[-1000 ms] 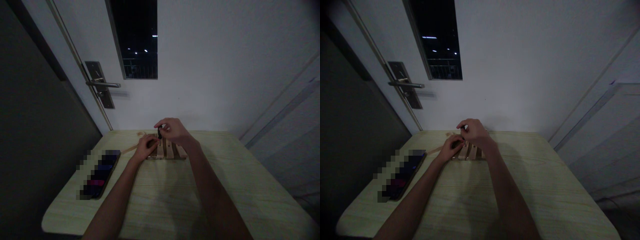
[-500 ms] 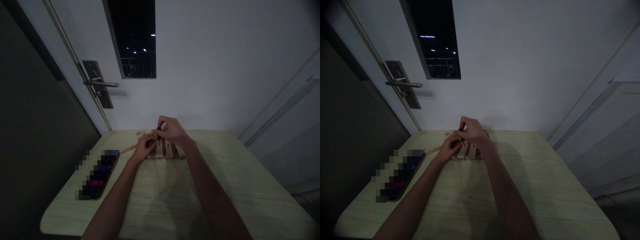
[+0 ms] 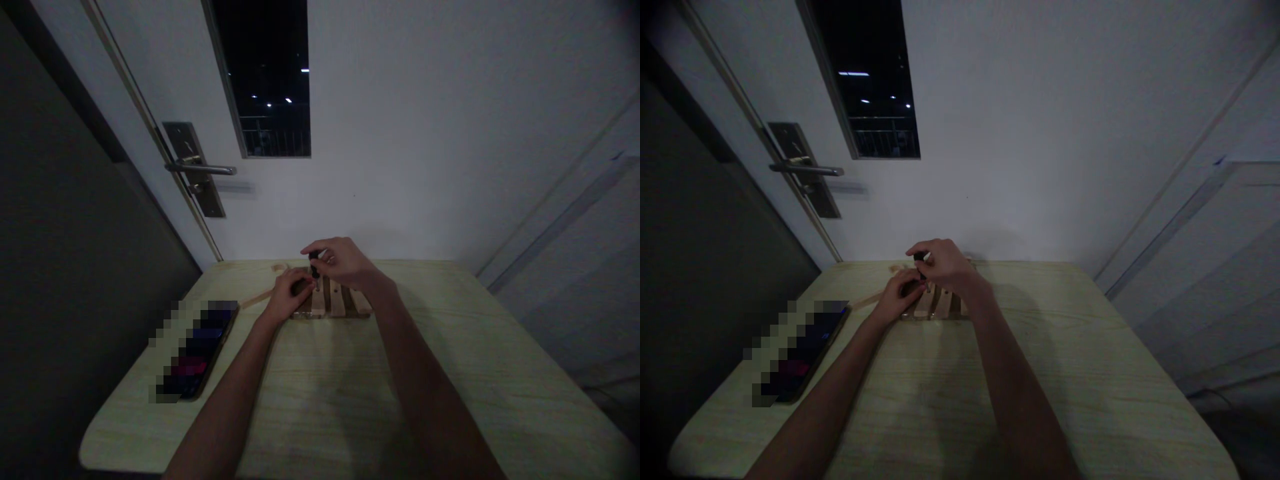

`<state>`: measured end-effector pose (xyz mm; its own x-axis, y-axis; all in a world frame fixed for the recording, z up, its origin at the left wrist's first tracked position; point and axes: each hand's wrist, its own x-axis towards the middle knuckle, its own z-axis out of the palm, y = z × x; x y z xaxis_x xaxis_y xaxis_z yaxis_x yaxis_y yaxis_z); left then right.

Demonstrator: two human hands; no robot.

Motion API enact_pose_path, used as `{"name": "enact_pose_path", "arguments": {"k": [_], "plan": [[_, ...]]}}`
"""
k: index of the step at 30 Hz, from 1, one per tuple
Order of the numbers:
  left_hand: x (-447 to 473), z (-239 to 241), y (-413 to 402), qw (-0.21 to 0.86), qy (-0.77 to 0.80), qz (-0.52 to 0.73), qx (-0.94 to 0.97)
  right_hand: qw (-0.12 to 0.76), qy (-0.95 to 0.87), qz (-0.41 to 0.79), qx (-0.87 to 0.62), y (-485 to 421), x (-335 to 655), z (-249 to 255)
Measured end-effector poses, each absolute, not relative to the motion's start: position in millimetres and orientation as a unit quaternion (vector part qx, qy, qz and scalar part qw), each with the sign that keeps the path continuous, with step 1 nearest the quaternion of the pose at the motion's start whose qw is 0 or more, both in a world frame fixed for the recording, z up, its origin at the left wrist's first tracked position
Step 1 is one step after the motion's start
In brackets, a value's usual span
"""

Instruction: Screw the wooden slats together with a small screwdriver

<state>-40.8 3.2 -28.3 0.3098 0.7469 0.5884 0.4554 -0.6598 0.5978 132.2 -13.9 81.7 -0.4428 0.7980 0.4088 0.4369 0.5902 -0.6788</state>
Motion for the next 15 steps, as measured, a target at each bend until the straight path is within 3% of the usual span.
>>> {"name": "enact_pose_path", "arguments": {"k": [9,15], "plan": [[-41.4,-28.4,2.5,0.154,0.372,0.449,0.798,0.368,-0.801,0.162,-0.444,-13.0,131.4,81.6],[-41.6,-28.3,2.4,0.163,0.372,0.445,0.798,0.358,-0.804,0.178,-0.440,-13.7,128.8,80.7]]}}
